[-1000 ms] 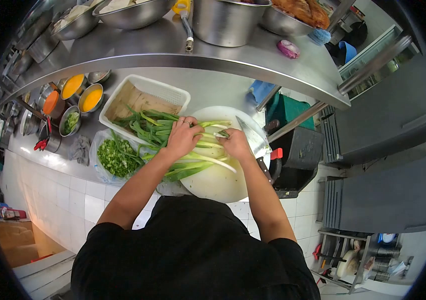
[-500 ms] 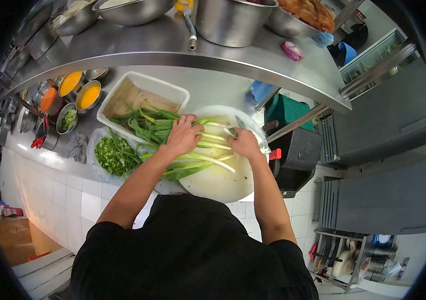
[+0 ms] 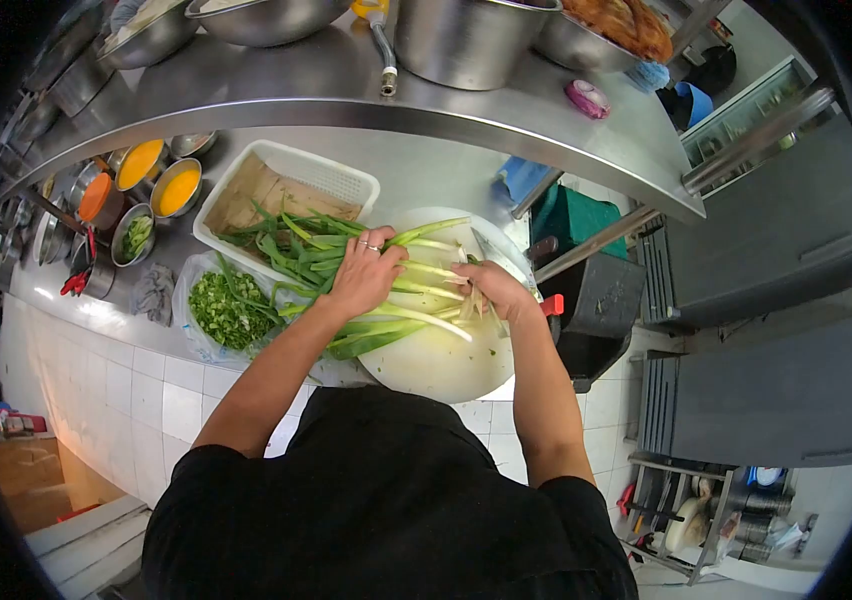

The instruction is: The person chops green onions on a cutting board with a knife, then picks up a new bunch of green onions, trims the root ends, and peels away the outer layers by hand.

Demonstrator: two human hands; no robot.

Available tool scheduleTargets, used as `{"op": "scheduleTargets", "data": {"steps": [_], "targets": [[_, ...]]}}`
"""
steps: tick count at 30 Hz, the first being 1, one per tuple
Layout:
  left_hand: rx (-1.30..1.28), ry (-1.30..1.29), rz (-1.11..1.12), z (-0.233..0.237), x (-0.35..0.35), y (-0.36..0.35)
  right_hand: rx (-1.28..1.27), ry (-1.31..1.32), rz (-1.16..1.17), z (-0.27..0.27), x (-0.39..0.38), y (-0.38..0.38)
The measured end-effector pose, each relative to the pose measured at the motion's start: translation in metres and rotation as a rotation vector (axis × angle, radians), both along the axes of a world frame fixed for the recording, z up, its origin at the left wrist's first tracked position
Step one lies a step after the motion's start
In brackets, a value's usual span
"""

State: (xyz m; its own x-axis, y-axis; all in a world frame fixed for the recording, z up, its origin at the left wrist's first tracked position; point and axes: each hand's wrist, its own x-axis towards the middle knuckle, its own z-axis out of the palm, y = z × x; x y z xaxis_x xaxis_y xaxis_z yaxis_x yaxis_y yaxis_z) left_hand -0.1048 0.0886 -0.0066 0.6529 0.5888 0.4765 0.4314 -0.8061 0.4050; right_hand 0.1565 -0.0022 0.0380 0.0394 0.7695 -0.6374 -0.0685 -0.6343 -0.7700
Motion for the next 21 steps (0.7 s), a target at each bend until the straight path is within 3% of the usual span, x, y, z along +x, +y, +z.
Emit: {"op": "scheduleTargets", "data": {"steps": [3, 8, 11, 21], "targets": [[-0.007, -0.016, 0.008, 0.000, 0.000, -0.001, 0.079, 0.081, -0.211, -0.016, -0.015, -0.007], [0.003, -0.026, 0.020, 0.000, 0.001, -0.002, 0.235, -0.110, -0.513, -0.010, -0.067, -0.009], [0.000, -0.020, 0.005, 0.003, 0.000, -0.002, 0.301, -0.029, -0.675, -0.028, -0.080, 0.000], [-0.030, 0.006, 0.034, 0.001, 0.000, -0.002, 0.457, -0.133, -0.706, -0.034, -0.097, 0.003]]}}
